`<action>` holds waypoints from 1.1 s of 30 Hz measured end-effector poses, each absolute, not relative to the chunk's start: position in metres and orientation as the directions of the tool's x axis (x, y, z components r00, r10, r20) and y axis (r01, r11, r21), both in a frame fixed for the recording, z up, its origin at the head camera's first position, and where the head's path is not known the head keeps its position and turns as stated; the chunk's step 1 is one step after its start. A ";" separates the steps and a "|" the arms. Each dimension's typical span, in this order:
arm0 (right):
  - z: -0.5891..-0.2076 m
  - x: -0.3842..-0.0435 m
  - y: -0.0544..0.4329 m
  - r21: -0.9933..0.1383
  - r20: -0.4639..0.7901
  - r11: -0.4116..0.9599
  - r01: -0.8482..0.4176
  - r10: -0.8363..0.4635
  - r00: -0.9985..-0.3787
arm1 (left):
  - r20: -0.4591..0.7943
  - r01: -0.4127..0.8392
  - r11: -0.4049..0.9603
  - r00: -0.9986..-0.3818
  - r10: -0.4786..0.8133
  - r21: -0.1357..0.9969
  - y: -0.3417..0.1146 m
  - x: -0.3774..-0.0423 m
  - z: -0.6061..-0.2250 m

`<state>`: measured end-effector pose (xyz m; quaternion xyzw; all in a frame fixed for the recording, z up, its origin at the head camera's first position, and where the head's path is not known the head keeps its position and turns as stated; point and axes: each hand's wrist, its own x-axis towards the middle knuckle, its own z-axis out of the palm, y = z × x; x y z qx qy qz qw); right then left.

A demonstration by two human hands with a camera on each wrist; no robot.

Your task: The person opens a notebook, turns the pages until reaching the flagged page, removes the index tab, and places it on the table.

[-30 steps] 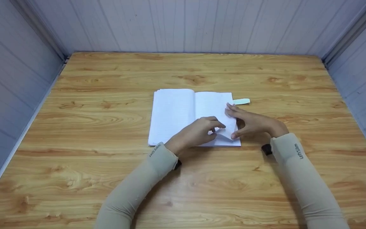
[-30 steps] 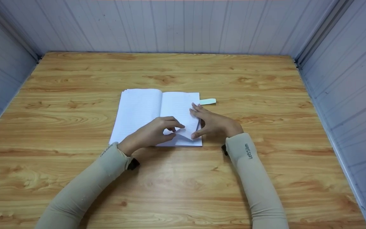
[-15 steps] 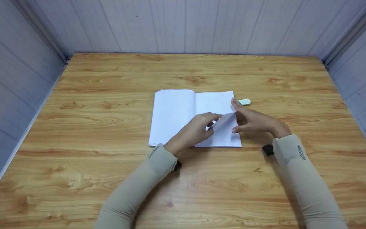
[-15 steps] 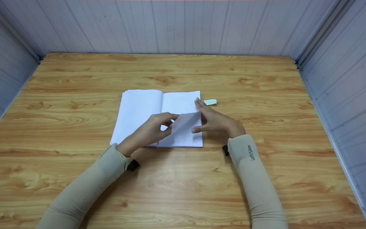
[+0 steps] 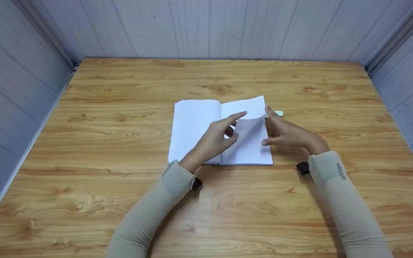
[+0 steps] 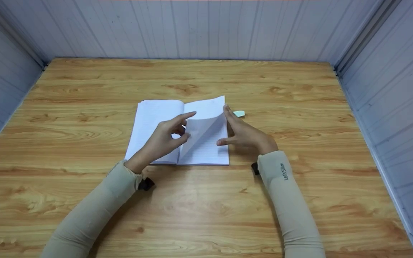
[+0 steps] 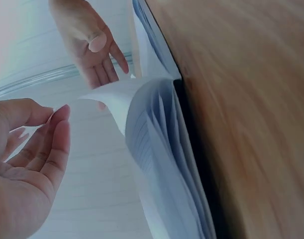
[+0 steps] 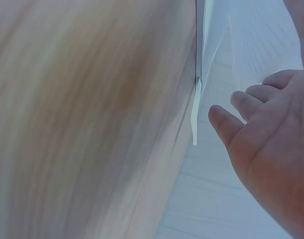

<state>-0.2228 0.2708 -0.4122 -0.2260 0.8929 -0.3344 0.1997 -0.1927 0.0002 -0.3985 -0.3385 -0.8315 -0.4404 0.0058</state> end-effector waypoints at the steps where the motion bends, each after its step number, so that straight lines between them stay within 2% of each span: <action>1: -0.412 -0.223 0.270 -0.689 -0.203 0.673 -0.269 -0.536 -0.820 | 0.316 0.570 0.381 -0.772 0.552 0.728 -0.001 -0.193 -0.398; 9: -0.413 -0.223 0.268 -0.697 -0.195 0.665 -0.269 -0.537 -0.821 | 0.332 0.553 0.384 -0.796 0.507 0.740 -0.008 -0.194 -0.395; 24: -0.416 -0.221 0.267 -0.679 -0.254 0.689 -0.253 -0.543 -0.800 | 0.427 0.544 0.298 -0.822 0.378 0.784 -0.028 -0.197 -0.389; 33: -0.419 -0.221 0.267 -0.661 -0.274 0.705 -0.259 -0.548 -0.790 | 0.410 0.501 0.313 -0.857 0.312 0.807 -0.042 -0.199 -0.387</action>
